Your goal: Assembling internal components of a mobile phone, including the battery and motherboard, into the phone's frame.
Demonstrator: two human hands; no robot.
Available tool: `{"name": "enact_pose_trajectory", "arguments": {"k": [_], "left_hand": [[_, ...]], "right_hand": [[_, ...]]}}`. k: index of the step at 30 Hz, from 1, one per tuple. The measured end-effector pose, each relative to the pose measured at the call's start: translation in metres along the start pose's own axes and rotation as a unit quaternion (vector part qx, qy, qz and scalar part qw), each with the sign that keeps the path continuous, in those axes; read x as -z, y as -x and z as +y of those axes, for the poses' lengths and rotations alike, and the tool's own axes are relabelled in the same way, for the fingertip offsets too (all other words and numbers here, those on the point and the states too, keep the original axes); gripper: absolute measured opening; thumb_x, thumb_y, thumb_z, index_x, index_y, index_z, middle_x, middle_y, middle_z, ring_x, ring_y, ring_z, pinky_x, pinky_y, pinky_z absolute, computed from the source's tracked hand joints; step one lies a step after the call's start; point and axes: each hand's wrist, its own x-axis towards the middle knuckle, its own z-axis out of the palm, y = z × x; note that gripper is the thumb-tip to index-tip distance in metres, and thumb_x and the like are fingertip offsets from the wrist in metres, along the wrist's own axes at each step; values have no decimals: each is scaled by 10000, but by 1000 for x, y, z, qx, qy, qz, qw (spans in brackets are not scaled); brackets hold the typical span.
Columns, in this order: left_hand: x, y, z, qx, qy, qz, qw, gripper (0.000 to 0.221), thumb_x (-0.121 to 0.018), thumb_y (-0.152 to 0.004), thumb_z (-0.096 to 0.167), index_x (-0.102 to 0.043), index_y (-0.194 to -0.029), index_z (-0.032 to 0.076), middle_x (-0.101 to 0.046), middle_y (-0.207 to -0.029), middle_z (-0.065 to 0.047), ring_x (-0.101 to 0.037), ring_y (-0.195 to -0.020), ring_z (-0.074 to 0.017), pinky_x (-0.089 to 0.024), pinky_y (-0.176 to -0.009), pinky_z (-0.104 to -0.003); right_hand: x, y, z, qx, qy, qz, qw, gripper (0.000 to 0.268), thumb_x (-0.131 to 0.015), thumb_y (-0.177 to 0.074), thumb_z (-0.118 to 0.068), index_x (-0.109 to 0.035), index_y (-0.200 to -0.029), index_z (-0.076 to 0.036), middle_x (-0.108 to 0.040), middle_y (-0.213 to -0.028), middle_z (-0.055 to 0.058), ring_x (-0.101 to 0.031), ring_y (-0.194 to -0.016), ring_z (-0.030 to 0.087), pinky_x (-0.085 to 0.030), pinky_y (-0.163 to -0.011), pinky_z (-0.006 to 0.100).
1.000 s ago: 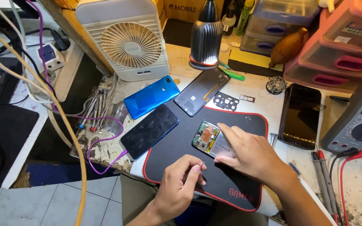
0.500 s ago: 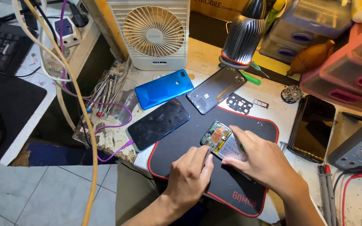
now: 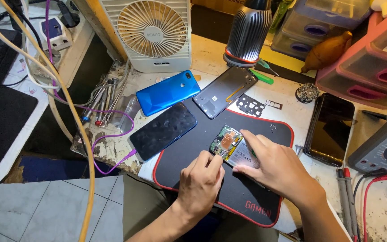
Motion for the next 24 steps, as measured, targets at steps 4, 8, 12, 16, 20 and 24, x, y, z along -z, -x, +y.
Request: {"name": "enact_pose_trajectory", "arguments": {"k": [4,8,12,16,20,24], "left_hand": [[1,0,-1,-3,4,-6,1000,283,-689,-887,-37,-459,-780,88,-481,-771,-70,-482,-559,-205,-391,-425,-338],[1,1,-1,-8,12,-2,1000,277,-689,-892,-30,-462,-781,84,-473,-769,-68,-475,-559,-207,-395,-437,-342],[2,0,-2,-30,6,7,1000,270,-693,-880,-34,-470,-787,86,-478,-769,-69,-493,-576,-213,-401,-451,-336],[4,-1,-1,-31,19,0,999,255,-681,-902,-27,-473,-799,80,-487,-776,-74,-517,-599,-216,-434,-473,-334],[3,0,-1,-34,24,-6,999,223,-669,-909,-22,-492,-814,74,-496,-789,-85,-524,-608,-229,-438,-473,-346],[3,0,-1,-27,18,-2,999,273,-691,-890,-40,-464,-798,81,-485,-776,-76,-508,-600,-220,-429,-480,-342]], "right_hand": [[2,0,-2,-11,-2,-7,1000,888,-784,-776,-613,-405,-1502,-270,-662,-1239,32,-679,-1014,363,-533,-728,487],[3,0,-4,-23,-1,-20,1000,880,-777,-781,-617,-399,-1505,-290,-671,-1171,26,-680,-984,349,-530,-721,482],[3,0,-2,-16,1,-12,1000,885,-769,-778,-631,-399,-1504,-285,-663,-1227,28,-672,-1029,361,-532,-739,493],[2,0,-2,-19,-6,-13,1000,891,-770,-775,-627,-401,-1510,-285,-651,-1289,18,-668,-1070,353,-536,-763,487],[2,-1,-1,-19,0,-17,1000,887,-769,-778,-632,-398,-1507,-289,-656,-1244,20,-674,-1039,351,-535,-748,489],[6,0,-4,-26,-4,-25,999,875,-764,-784,-621,-398,-1511,-300,-662,-1225,3,-680,-1014,336,-538,-732,475]]}}
